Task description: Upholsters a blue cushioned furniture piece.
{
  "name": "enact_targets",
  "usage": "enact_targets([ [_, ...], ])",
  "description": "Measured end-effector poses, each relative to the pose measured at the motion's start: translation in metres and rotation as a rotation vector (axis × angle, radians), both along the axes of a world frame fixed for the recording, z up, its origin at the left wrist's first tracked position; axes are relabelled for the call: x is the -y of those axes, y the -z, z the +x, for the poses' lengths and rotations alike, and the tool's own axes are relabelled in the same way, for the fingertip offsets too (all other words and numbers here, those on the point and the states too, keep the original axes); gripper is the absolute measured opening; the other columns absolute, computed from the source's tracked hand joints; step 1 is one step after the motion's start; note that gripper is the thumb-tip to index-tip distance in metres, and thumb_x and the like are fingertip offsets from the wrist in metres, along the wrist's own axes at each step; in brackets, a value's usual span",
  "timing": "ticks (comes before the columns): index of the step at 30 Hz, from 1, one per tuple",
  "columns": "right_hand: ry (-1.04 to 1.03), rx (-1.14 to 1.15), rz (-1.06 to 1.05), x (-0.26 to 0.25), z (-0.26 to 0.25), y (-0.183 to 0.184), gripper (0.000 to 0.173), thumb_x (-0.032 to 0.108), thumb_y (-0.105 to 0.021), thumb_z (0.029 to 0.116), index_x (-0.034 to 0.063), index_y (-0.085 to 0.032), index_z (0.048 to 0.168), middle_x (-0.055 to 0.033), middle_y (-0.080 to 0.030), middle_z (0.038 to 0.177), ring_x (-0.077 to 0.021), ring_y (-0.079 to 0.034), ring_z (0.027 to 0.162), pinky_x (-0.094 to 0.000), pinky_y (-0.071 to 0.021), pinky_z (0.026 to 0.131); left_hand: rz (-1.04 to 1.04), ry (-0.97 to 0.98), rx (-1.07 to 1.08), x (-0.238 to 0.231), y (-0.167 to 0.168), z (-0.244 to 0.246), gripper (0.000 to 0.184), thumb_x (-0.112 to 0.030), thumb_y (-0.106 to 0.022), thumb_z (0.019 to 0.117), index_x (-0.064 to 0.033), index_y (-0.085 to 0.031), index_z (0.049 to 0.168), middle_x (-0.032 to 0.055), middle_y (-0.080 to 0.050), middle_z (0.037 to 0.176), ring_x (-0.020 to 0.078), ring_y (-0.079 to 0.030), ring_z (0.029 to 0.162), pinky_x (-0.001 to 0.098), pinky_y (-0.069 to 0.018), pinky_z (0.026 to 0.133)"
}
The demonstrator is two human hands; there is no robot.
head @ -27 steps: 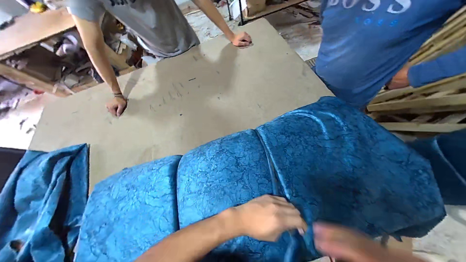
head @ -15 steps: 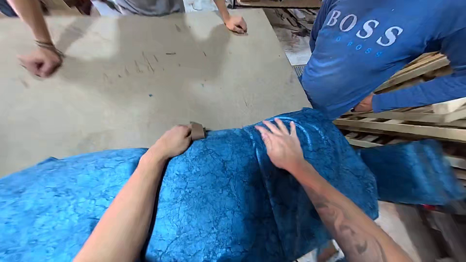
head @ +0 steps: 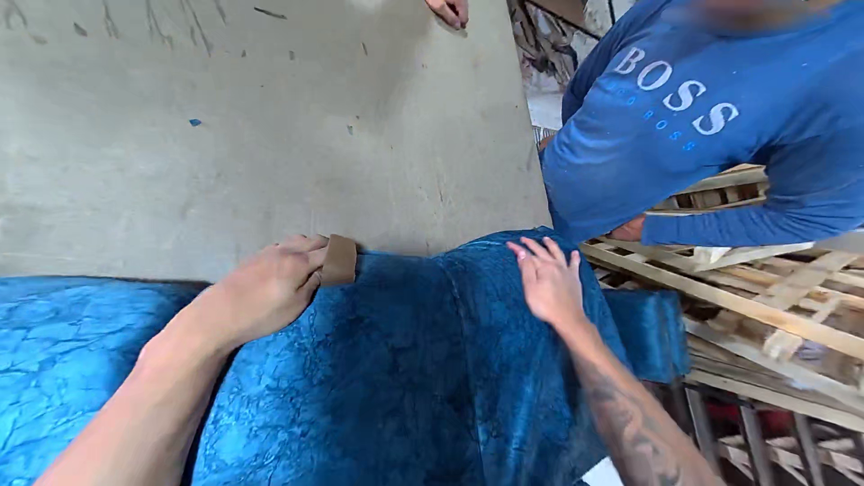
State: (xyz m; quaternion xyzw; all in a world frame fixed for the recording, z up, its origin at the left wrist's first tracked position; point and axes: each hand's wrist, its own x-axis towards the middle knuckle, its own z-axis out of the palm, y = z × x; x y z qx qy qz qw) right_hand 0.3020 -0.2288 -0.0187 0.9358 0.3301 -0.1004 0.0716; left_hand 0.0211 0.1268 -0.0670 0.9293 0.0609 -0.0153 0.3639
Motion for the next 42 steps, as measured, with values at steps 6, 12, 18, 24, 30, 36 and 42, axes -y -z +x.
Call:
enact_targets([
  [6,-0.025,0.085,0.133,-0.059,-0.119,-0.021,0.064,0.058,-0.03,0.1064,0.0216,-0.049,0.155,-0.0072,-0.037,0.165,-0.0325,-0.022,0.157,-0.0696,-0.0154,0.124,-0.036,-0.031,0.031,0.001,-0.004,-0.007,0.033,-0.019,-0.047,0.0978,-0.018,-0.073,0.119,0.001,-0.068,0.126,0.0244,-0.064,0.118,0.056,-0.0537,0.095],
  [12,0.112,0.214,0.041,0.086,-0.05,-0.006,0.058,0.049,-0.012,0.1086,0.0384,-0.039,0.159,0.0016,-0.028,0.17,-0.0294,-0.02,0.158,-0.0742,-0.0186,0.119,0.015,0.013,0.051,0.0,0.002,-0.005,0.043,-0.026,-0.038,0.0959,-0.019,-0.071,0.121,0.0004,-0.067,0.129,0.0248,-0.062,0.122,0.057,-0.0527,0.096],
  [18,0.13,0.119,0.218,0.031,-0.189,-0.028,0.073,0.059,-0.034,0.1042,0.0107,-0.04,0.159,-0.0181,-0.028,0.168,-0.0382,-0.02,0.157,-0.0693,-0.0165,0.124,-0.003,0.03,0.053,-0.004,0.001,-0.01,0.039,-0.024,-0.039,0.0991,-0.0194,-0.071,0.122,-0.0001,-0.067,0.129,0.0242,-0.062,0.122,0.0558,-0.0522,0.099],
  [24,0.271,0.221,0.077,0.205,-0.177,0.003,0.069,0.056,-0.013,0.1076,0.0209,-0.039,0.16,-0.0122,-0.03,0.168,-0.0393,-0.024,0.156,-0.076,-0.0145,0.119,-0.044,0.074,0.046,-0.002,0.001,-0.001,0.042,-0.03,-0.036,0.1041,-0.0155,-0.07,0.123,0.0047,-0.066,0.131,0.027,-0.06,0.125,0.0567,-0.0474,0.105],
  [30,0.201,0.262,0.32,0.117,-0.138,-0.064,0.06,0.045,-0.036,0.1078,0.0034,-0.054,0.148,-0.0188,-0.043,0.16,-0.0412,-0.029,0.153,-0.063,-0.023,0.125,-0.018,0.063,-0.07,-0.002,-0.008,0.004,0.039,-0.025,-0.039,0.1056,-0.0212,-0.066,0.132,0.0018,-0.064,0.138,0.0254,-0.057,0.131,0.0568,-0.0459,0.108],
  [36,-0.264,-0.36,0.048,-0.12,-0.084,-0.011,0.088,0.079,-0.02,0.0981,0.017,-0.066,0.139,0.0003,-0.052,0.156,-0.0257,-0.03,0.155,-0.0718,-0.0052,0.124,-0.011,0.045,-0.037,0.003,-0.022,0.001,0.039,-0.028,-0.039,0.1062,-0.0234,-0.069,0.131,-0.0025,-0.065,0.138,0.0188,-0.056,0.134,0.0512,-0.0442,0.113],
  [42,-0.302,-0.281,0.066,-0.101,-0.101,-0.021,0.085,0.079,-0.025,0.0975,0.0175,-0.063,0.143,0.0021,-0.054,0.154,-0.0236,-0.032,0.154,-0.0703,-0.0104,0.125,-0.039,0.035,-0.067,0.001,-0.016,0.0,0.037,-0.031,-0.04,0.1063,-0.0281,-0.069,0.129,-0.0082,-0.065,0.136,0.0162,-0.055,0.132,0.0491,-0.046,0.11],
])
